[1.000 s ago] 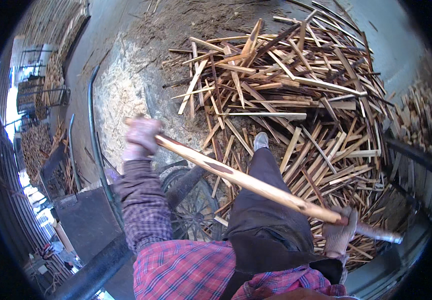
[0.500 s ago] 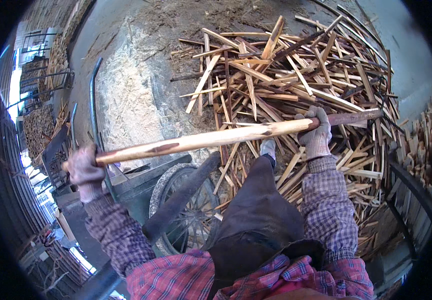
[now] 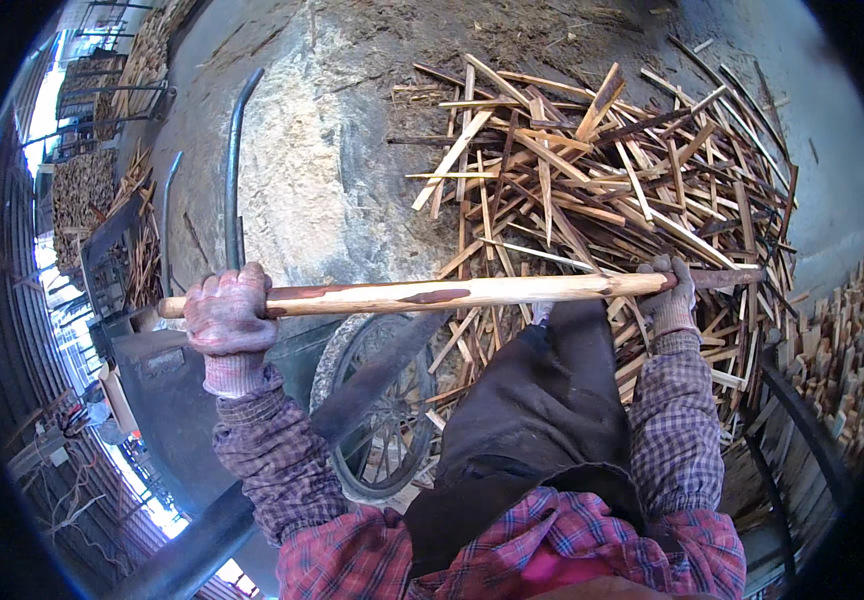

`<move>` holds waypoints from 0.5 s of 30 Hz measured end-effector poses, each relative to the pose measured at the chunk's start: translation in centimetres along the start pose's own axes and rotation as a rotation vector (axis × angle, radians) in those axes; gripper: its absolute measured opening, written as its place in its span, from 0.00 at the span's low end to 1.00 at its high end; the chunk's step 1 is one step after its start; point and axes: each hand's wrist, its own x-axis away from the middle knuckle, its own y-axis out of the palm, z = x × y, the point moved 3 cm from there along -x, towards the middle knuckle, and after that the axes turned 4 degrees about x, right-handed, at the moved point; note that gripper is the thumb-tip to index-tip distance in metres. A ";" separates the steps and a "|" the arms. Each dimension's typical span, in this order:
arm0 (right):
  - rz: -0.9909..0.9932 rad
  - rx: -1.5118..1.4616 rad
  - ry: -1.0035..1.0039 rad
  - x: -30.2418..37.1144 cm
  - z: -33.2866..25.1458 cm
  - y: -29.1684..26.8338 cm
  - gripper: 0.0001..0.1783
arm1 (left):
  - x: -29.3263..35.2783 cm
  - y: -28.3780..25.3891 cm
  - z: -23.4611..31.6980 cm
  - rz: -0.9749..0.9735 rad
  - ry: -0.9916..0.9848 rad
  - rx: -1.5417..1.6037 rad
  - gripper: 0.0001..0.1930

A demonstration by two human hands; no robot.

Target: The person uses a pitchfork to gather and move a large pile of thin wooden strips on a concrete floor. They then switch to using their hands to pick up and stack the wood into a neat pile.

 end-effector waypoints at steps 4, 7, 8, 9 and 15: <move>0.035 0.062 -0.005 0.0 -0.4 0.7 0.15 | -0.9 -0.7 -0.5 -0.114 -0.043 0.005 0.06; -0.057 0.124 -0.055 -2.0 -1.8 -0.6 0.16 | -2.3 -0.4 -0.7 0.020 -0.028 0.089 0.04; -0.016 0.236 0.037 -1.5 -1.5 -0.3 0.16 | -2.3 -0.4 -1.2 0.044 -0.005 0.095 0.04; -0.027 0.179 -0.013 -2.1 -1.6 0.0 0.17 | -2.9 -0.2 -1.7 0.088 0.023 0.105 0.04; 0.131 0.192 0.063 -5.8 1.0 0.8 0.30 | -7.5 3.8 -4.0 -0.397 0.024 0.176 0.04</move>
